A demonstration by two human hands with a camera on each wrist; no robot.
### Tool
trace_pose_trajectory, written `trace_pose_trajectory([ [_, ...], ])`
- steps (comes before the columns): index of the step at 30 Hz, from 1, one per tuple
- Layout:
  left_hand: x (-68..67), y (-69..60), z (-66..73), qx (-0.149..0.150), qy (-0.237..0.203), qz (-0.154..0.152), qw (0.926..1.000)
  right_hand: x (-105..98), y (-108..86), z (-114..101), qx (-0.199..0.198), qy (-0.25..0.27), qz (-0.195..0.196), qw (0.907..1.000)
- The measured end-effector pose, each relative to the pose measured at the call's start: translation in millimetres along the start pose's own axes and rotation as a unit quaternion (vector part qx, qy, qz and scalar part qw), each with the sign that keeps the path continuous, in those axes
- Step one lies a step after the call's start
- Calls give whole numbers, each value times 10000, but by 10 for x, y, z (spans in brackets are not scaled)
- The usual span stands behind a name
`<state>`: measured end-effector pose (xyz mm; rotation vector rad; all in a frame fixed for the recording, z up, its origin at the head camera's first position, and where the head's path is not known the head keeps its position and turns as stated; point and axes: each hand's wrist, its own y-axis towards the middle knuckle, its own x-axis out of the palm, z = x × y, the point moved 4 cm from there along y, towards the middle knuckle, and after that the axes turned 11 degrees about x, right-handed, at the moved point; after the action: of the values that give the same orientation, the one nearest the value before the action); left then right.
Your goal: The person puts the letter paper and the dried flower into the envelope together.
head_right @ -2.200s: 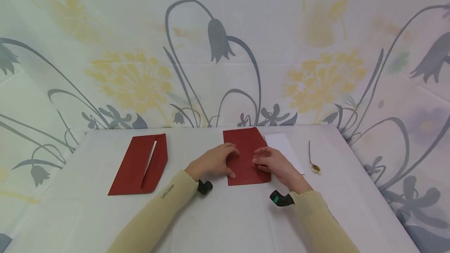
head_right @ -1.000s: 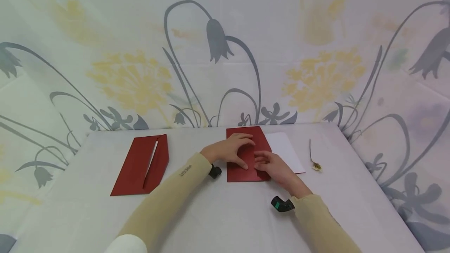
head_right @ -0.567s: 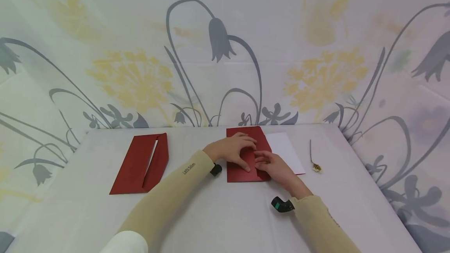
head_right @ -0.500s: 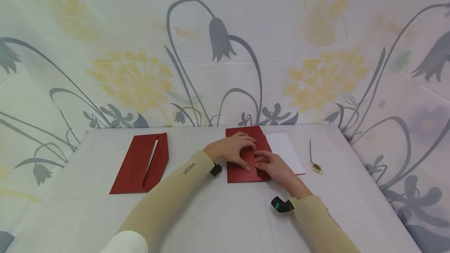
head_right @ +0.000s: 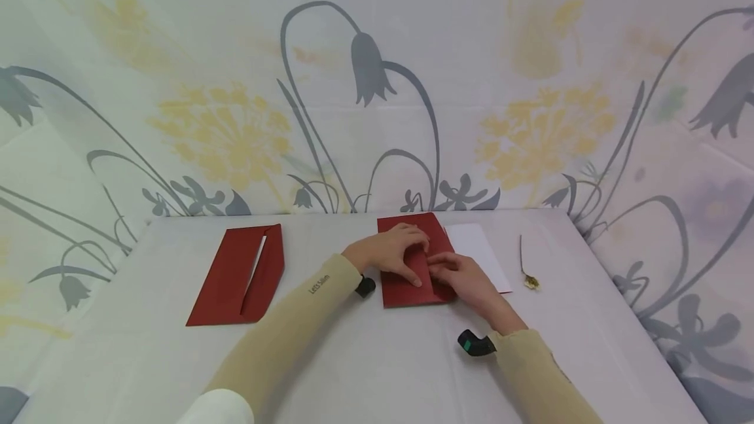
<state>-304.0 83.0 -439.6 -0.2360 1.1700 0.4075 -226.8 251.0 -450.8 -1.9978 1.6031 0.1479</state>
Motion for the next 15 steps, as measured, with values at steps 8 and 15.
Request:
trace_pose_trajectory([
  [8,-24,13,14,-243,68,-69,9997,-310,-91,37,-249,231,390,9987],
  [15,-2,-1,31,-369,-27,-226,9991,-644,-130,159,-341,126,968,9946],
])
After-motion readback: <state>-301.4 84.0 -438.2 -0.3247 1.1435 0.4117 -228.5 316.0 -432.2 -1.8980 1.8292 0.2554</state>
